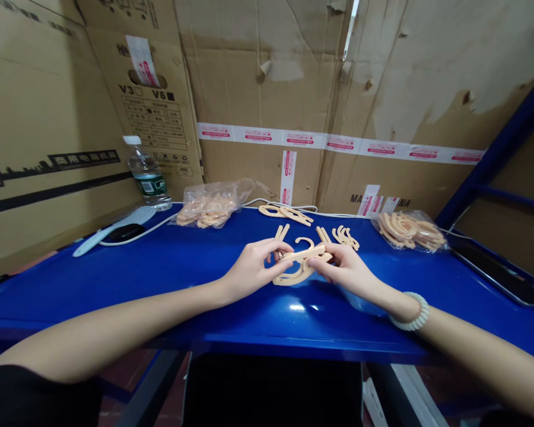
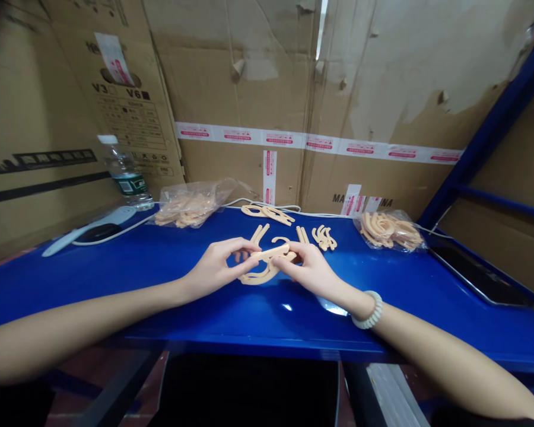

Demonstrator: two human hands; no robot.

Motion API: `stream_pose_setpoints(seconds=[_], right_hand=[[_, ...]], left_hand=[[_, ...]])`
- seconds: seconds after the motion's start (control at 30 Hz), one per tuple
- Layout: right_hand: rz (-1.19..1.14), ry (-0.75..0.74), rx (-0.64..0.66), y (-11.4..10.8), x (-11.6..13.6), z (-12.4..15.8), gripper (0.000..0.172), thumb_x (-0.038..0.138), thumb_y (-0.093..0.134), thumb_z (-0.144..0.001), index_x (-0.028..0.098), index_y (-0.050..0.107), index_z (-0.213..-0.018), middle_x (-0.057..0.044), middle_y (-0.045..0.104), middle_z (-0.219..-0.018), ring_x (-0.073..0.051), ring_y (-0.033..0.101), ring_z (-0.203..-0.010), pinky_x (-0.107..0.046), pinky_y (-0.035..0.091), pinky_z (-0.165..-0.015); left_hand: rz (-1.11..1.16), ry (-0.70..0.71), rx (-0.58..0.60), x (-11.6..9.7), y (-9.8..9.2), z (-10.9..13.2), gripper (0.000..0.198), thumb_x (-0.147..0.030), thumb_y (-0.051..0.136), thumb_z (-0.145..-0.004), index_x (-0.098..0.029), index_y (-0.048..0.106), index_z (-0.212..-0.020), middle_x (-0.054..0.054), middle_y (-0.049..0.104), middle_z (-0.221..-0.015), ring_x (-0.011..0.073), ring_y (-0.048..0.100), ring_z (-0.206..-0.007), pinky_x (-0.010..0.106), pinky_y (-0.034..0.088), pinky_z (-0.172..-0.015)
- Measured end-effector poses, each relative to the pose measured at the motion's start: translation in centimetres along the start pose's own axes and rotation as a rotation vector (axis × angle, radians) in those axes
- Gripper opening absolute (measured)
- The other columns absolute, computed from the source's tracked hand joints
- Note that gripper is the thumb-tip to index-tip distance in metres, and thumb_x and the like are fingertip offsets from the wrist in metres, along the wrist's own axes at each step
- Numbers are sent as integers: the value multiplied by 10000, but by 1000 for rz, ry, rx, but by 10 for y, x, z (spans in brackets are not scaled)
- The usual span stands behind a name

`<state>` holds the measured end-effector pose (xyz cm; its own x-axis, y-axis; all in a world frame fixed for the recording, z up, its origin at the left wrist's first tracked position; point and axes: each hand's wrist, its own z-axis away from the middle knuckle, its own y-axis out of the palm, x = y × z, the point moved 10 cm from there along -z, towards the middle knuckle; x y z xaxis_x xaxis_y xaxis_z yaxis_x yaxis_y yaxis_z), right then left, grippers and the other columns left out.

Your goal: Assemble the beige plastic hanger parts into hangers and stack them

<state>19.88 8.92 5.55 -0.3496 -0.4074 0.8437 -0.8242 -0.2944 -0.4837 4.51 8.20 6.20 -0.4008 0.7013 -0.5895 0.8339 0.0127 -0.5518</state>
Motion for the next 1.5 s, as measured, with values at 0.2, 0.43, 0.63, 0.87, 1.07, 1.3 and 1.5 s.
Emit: stream_pose_setpoints(seconds=[0.2, 0.43, 0.63, 0.87, 1.07, 1.3, 1.5], right_hand=[[-25, 44, 21, -2, -4, -1, 397, 567, 721, -855, 174, 672, -884, 38, 559, -563, -114, 489, -467, -244, 398, -450], [-57, 125, 54, -7, -8, -3, 425, 584, 789, -765, 173, 690, -808, 15, 591, -544, -143, 545, -456, -275, 456, -455], [62, 73, -20, -22, -2, -7, 386, 549, 768, -764, 171, 708, -710, 21, 533, -570, -110, 429, -515, -262, 325, -484], [39, 97, -46, -26, -7, -8, 412, 571, 752, -768, 179, 682, -666, 34, 468, -556, -105, 357, -527, -269, 273, -497], [27, 113, -127, -37, -10, -8, 389, 557, 759, -768, 171, 728, -735, 20, 514, -577, -108, 383, -521, -266, 278, -490], [11, 9, -188, -44, 1, -7, 375, 544, 758, -794, 177, 687, -762, -16, 634, -707, -131, 495, -601, -266, 370, -529], [-175, 12, -261, -51, -5, -7, 401, 532, 799, -791, 173, 623, -768, 4, 609, -673, -95, 477, -545, -226, 331, -470]], left_hand=[[-1, -9, 22, 3, 4, 2, 234, -370, 627, -966, -222, 742, -1106, 35, 766, -1060, 150, 665, -743, 255, 518, -646], [176, -126, 3, 9, 5, 5, 327, -344, 560, -970, -184, 643, -1244, 66, 773, -1012, 221, 743, -922, 255, 572, -633], [334, -229, -34, 26, 7, 6, 310, -368, 606, -931, -184, 613, -1180, 62, 720, -931, 207, 719, -867, 248, 585, -595], [421, -272, -1, 35, 12, 6, 295, -447, 615, -932, -170, 624, -1033, 40, 658, -851, 167, 653, -744, 243, 578, -556], [406, -262, -1, 34, 10, 5, 331, -501, 609, -937, -171, 614, -969, 29, 636, -839, 162, 646, -727, 252, 581, -566], [418, -242, -43, 31, 2, 4, 319, -477, 586, -960, -160, 569, -924, 16, 618, -797, 138, 646, -641, 246, 571, -561], [481, -272, -70, 31, -2, 3, 338, -488, 581, -942, -156, 543, -892, 14, 618, -786, 139, 649, -623, 249, 556, -566]])
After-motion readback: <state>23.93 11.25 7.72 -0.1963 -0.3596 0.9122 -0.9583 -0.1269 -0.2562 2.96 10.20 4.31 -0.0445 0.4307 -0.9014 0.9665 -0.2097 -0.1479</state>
